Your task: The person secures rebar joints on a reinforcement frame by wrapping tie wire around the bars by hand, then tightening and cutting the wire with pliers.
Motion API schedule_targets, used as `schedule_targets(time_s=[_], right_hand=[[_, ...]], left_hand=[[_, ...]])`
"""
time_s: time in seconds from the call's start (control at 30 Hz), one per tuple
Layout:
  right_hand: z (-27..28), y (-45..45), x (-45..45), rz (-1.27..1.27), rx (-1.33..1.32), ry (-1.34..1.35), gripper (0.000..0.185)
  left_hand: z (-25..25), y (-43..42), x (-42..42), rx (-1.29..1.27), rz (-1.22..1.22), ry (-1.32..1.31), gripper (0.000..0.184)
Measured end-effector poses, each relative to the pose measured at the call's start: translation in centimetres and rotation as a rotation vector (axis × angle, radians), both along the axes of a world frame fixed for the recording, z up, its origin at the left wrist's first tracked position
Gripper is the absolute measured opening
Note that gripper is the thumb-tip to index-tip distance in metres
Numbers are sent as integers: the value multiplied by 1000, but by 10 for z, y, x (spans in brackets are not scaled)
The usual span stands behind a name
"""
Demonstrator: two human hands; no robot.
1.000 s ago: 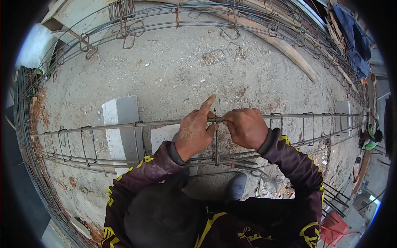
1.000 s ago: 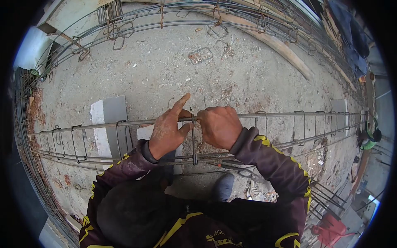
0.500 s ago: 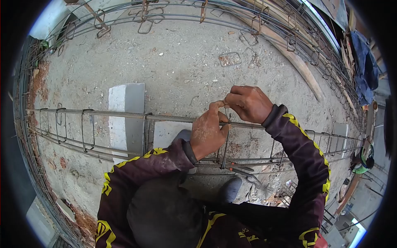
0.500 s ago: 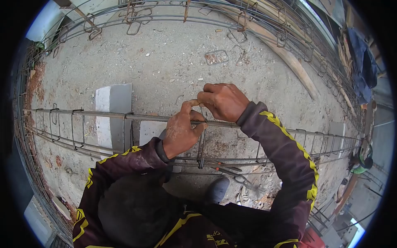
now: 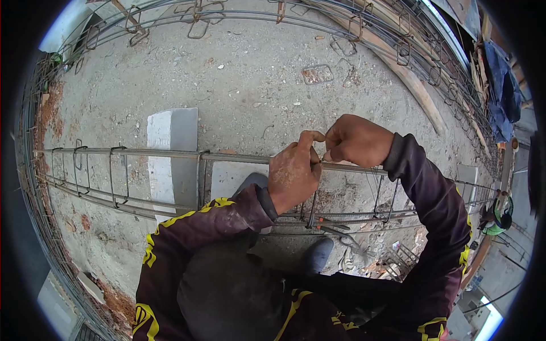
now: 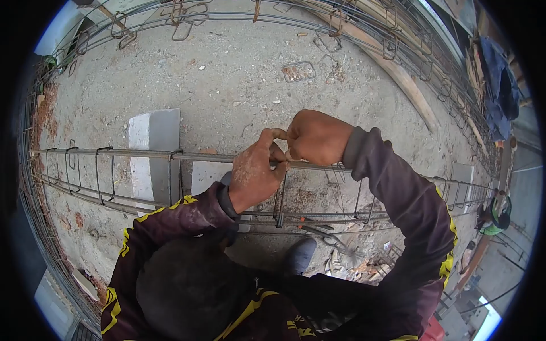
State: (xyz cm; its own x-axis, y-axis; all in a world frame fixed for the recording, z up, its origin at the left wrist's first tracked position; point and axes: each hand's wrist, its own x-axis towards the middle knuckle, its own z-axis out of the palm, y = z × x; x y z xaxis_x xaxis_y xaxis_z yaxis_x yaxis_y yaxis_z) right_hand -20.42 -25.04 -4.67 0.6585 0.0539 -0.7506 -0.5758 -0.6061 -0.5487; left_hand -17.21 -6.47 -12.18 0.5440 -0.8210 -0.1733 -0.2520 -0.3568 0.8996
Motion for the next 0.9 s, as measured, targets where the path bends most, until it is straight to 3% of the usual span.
schedule_targets(time_s=[0.07, 0.13, 0.2, 0.27, 0.33, 0.4, 0.47, 0.53, 0.63, 0.67, 0.77, 0.87, 0.9], right_hand=[[14, -3, -15, -243, -19, 23, 23], [5, 1, -49, -432, -321, -666, 31], [43, 0, -80, -240, -656, -1083, 31], [79, 13, -132, -333, 104, -865, 26], [45, 27, -189, -243, 846, -377, 29], [-8, 59, -241, -235, 770, 234, 33], [-77, 100, -299, -69, 220, 163, 43], [-131, 132, -328, 135, -509, -379, 65], [-183, 141, -331, 27, -531, -205, 87], [-187, 142, -335, 10, -503, -183, 87], [-193, 133, -334, -14, -419, -111, 83], [-213, 124, -338, -43, -291, -127, 81], [-220, 126, -341, -57, -342, -167, 68]], left_hand=[[-1, 0, -2, 5, -2, 3, 44], [-3, -1, -3, 10, 3, 9, 42], [-3, -2, 0, -10, -3, 4, 42], [-5, 4, -7, -29, -15, 20, 42], [-8, 6, -7, -93, -31, -1, 44], [-7, 8, -7, -65, -79, -66, 47], [-9, 10, -5, -51, -121, -136, 48], [-8, 11, -7, -55, -113, -158, 47], [0, 11, -6, -168, -73, -396, 40], [4, 12, -6, -217, -60, -507, 37], [37, 23, 3, 207, -131, 56, 27], [-3, 38, 2, 360, -275, 413, 25], [-11, 41, -6, 315, -203, 587, 25]])
